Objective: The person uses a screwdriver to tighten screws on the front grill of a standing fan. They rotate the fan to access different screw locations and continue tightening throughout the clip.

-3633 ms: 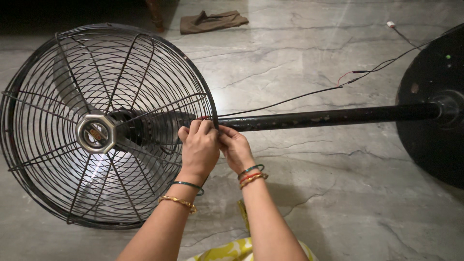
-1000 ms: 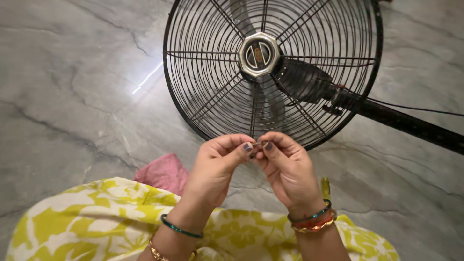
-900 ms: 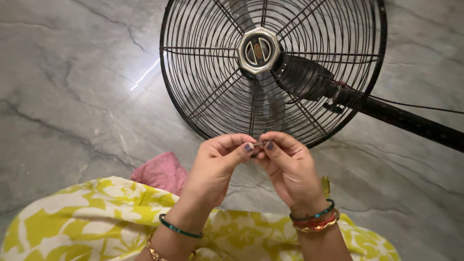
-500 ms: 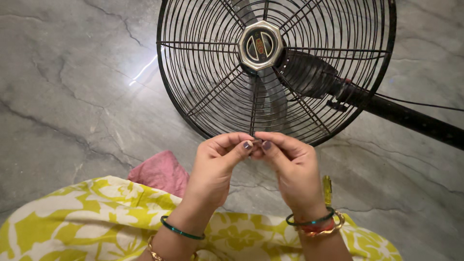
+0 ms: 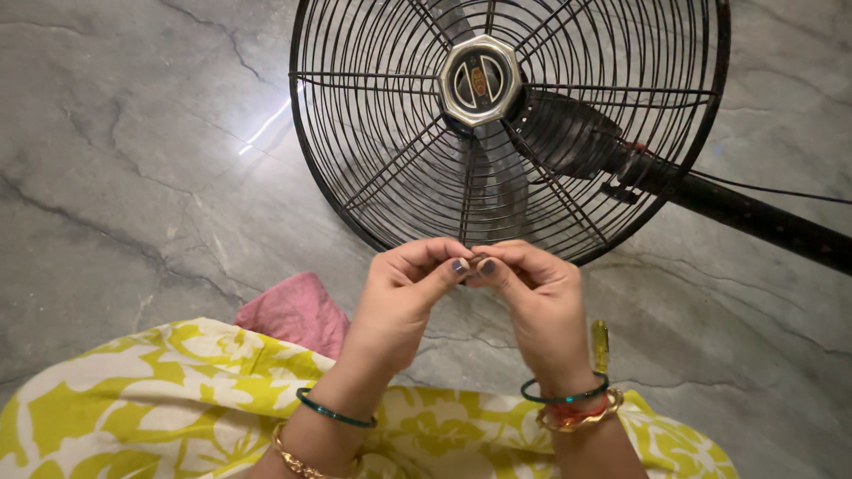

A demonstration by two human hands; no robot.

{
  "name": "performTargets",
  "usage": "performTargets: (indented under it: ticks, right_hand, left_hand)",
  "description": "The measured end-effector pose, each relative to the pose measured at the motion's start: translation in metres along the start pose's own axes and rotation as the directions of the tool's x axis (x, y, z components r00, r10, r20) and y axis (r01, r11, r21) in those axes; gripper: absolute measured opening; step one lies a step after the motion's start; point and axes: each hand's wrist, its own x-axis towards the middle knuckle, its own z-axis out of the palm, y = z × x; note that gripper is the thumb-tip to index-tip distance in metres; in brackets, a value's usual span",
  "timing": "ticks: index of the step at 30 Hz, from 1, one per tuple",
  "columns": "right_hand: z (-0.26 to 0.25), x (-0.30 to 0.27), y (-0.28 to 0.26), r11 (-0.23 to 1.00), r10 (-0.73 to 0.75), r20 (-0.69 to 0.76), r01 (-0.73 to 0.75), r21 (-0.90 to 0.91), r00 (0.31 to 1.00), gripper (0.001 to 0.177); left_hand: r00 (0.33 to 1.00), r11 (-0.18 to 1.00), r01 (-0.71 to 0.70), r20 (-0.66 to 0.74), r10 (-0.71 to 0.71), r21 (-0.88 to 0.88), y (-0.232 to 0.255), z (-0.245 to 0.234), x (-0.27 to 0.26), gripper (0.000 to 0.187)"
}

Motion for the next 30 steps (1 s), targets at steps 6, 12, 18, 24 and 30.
performTargets:
  ticks: [6, 12, 18, 24, 30]
  right_hand:
    - [-0.003, 0.003, -0.028, 0.731, -0.188, 0.159, 0.246, -0.637, 0.969, 0.009]
    - [-0.002, 0.004, -0.042, 0.501, -0.377, 0.358, 0.513, -0.697, 0.855, 0.009]
    - [-0.003, 0.005, -0.023, 0.536, -0.397, 0.349, 0.524, -0.662, 0.849, 0.012]
    - [-0.001, 0.001, -0.006, 0.895, -0.099, 0.15, 0.154, -0.419, 0.984, 0.042]
    - [0.002, -0.001, -0.015, 0.794, -0.283, 0.18, 0.335, -0.507, 0.942, 0.03]
  left_hand:
    - [0.999, 0.977, -0.031, 0.023, 0.027, 0.209, 0.001, -0.001, 0.002, 0.011]
    - [0.999, 0.966, 0.024, 0.035, -0.034, 0.256, 0.005, -0.001, 0.002, 0.012]
    - [0.999, 0.975, 0.017, 0.045, -0.028, 0.223, 0.004, -0.003, 0.002, 0.011]
    - [0.998, 0.99, 0.028, 0.052, -0.035, 0.14, 0.0, -0.008, 0.006, 0.011]
    - [0.998, 0.992, 0.047, 0.029, -0.051, 0.121, 0.001, -0.008, 0.006, 0.011]
